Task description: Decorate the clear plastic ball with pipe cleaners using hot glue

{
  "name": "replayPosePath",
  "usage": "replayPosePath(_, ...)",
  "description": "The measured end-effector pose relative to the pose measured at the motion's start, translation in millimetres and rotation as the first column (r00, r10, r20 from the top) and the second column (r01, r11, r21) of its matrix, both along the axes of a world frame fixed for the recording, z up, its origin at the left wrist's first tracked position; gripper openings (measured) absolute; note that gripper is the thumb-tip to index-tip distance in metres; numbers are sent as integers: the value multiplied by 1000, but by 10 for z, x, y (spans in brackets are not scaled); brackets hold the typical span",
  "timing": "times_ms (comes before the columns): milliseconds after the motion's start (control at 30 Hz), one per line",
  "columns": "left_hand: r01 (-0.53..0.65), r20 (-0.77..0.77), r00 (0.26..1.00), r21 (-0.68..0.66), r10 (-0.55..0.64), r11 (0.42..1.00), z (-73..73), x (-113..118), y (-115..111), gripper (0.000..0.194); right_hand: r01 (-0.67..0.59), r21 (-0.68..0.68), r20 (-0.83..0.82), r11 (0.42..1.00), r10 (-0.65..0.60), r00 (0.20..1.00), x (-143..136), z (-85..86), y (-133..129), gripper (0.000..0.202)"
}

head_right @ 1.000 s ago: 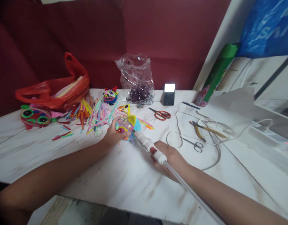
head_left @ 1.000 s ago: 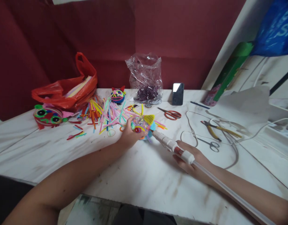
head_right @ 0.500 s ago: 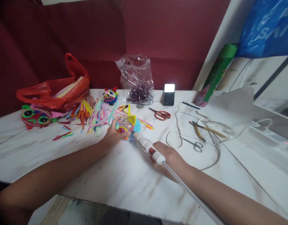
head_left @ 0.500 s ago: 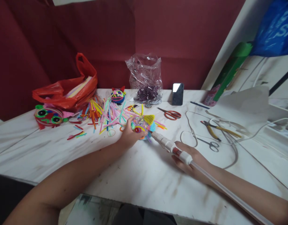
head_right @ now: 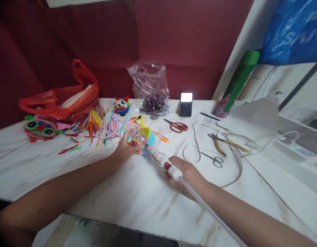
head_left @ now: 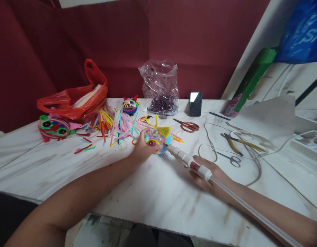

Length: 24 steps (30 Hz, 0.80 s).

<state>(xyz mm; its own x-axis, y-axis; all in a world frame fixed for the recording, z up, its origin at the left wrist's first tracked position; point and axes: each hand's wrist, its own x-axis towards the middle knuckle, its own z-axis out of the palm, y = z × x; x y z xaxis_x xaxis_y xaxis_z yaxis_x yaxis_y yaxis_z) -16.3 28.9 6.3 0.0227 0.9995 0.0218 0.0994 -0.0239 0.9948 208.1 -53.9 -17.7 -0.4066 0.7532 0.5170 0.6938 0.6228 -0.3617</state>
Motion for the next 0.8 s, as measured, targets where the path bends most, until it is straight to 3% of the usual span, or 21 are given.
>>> replayPosePath(567, 1, 2, 1000, 2, -1, 1000, -29, -4, 34, 84, 5, 19, -1, 1000, -5, 1000, -13, -4, -3, 11)
replayPosePath(800, -25, -23, 999, 19, 25, 1000, -40, -5, 40, 80, -151, 118, 44, 981, 147, 988, 45, -144, 72, 11)
